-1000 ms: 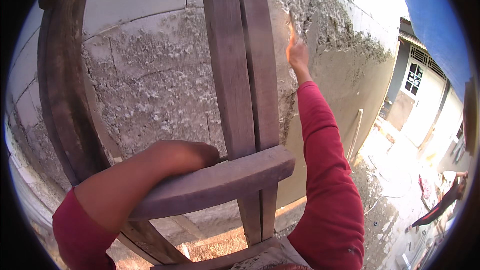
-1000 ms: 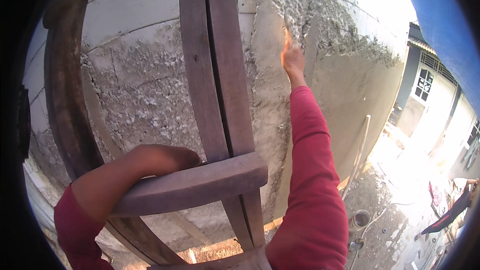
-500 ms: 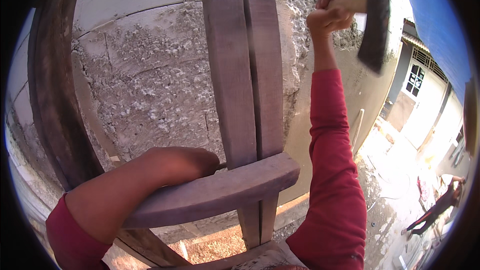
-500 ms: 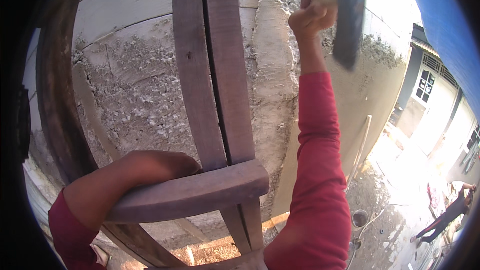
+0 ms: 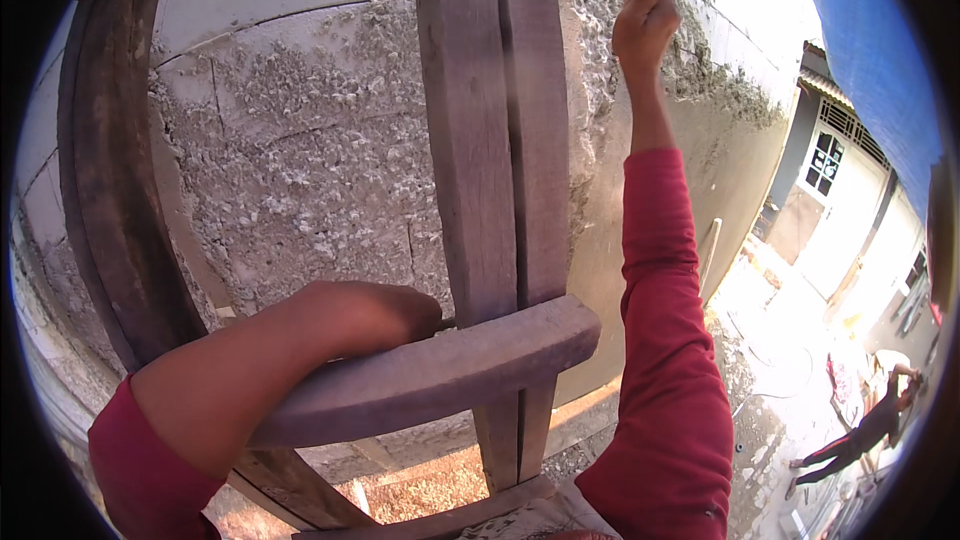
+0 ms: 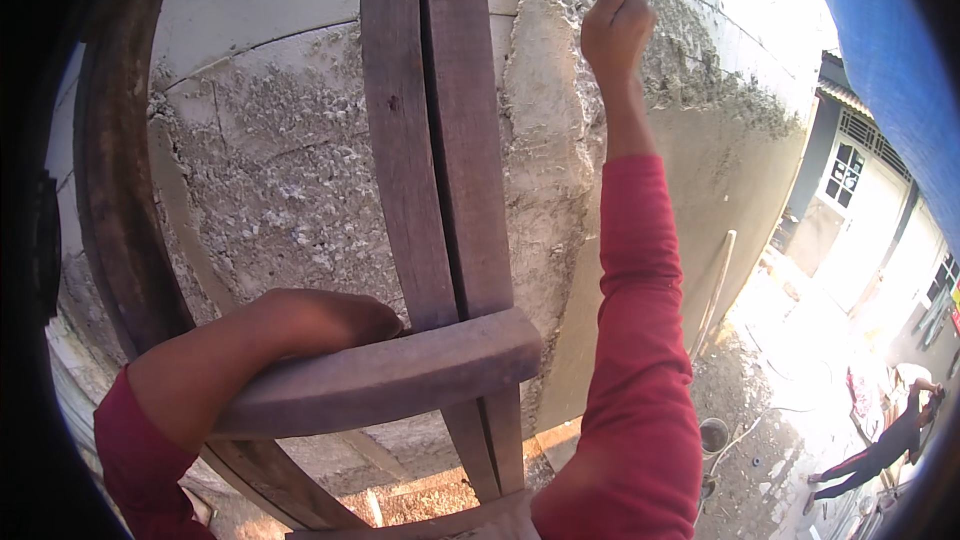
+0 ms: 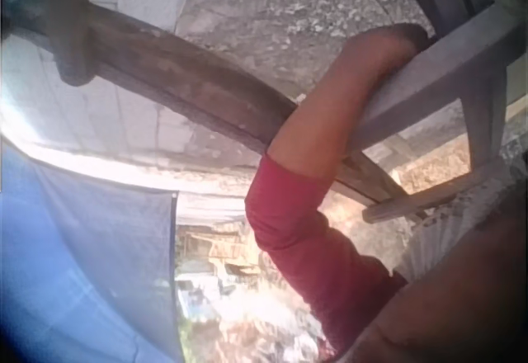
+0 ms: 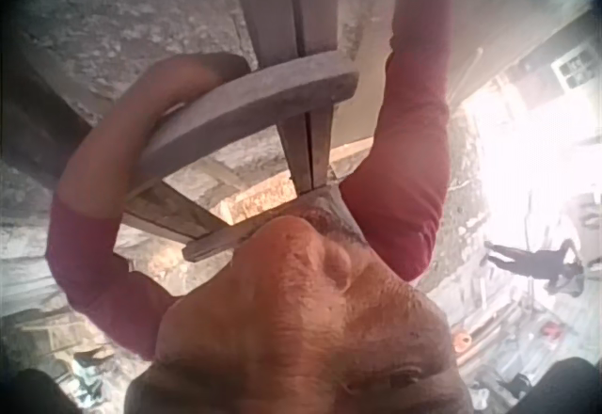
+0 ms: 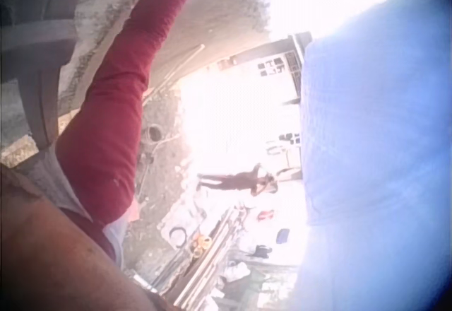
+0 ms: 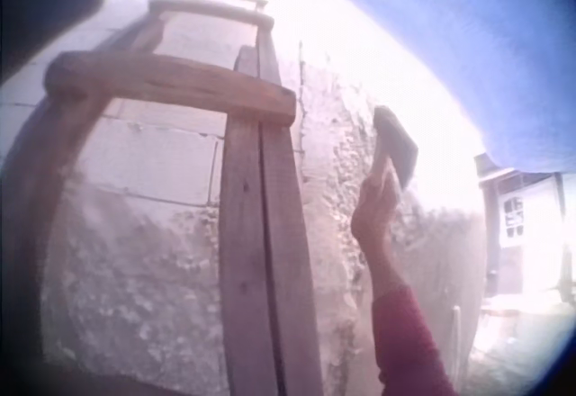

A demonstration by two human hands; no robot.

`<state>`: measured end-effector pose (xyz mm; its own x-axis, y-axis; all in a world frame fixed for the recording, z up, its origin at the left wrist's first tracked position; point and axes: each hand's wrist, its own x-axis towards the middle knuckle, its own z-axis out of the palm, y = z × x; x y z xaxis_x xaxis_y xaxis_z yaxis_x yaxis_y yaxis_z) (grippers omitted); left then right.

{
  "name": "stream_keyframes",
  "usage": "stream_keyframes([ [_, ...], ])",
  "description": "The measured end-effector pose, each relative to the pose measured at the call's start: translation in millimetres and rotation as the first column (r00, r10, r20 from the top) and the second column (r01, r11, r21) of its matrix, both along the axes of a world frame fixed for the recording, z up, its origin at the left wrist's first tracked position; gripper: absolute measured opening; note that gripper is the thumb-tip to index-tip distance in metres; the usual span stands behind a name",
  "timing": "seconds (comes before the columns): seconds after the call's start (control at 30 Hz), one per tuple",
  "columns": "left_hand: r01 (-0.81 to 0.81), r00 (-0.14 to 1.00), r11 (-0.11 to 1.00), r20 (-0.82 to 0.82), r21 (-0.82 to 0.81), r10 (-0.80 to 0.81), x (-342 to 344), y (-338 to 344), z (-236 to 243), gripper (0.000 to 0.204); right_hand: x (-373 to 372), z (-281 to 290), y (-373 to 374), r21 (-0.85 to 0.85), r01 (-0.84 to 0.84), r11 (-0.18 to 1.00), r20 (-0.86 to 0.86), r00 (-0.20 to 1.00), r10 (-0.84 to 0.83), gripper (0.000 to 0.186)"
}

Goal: The person uses a hammer to drive nails into a concrete wall while standing on a wooden ladder. The person repeatedly positions a nail against the wall and strikes it with the hammer to secure it in place.

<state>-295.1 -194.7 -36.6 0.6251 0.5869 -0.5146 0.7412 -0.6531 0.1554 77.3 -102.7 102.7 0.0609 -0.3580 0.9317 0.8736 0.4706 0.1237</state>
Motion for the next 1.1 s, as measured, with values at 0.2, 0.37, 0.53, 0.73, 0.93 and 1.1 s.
stream_keyframes([
  [0.2, -0.098, 0.995, 0.992, 0.030, 0.082, 0.096, -16, -20, 4, 0.045, 9, -63, 107, -0.263, 0.210, 0.942, -0.247, 0.929, -0.276, 0.037],
  [0.37, 0.026, 1.000, 0.999, -0.003, 0.047, -0.026, 2, 2, 0, 0.049, 81, -128, 91, -0.857, -0.050, 0.513, -0.360, 0.770, -0.526, 0.050],
  [0.53, -0.013, 1.000, 0.999, -0.006, 0.039, 0.013, -7, 4, -5, 0.048, 27, -47, 24, -0.526, -0.036, 0.850, -0.366, 0.912, -0.187, 0.064],
  [0.73, -0.042, 0.998, 0.998, 0.046, 0.053, 0.040, -6, -14, 6, 0.048, 0, 22, 5, 0.487, -0.084, 0.869, 0.075, 0.996, 0.055, 0.060],
  [0.93, 0.019, 0.999, 0.997, 0.046, 0.076, -0.023, -2, 4, -4, 0.048, 83, -128, 118, -0.765, -0.088, 0.638, -0.454, 0.777, -0.437, 0.068],
  [1.1, 0.021, 1.000, 0.999, 0.020, 0.024, -0.022, 1, 7, -5, 0.049, 53, -88, 50, -0.657, -0.118, 0.744, -0.474, 0.833, -0.287, 0.066],
])
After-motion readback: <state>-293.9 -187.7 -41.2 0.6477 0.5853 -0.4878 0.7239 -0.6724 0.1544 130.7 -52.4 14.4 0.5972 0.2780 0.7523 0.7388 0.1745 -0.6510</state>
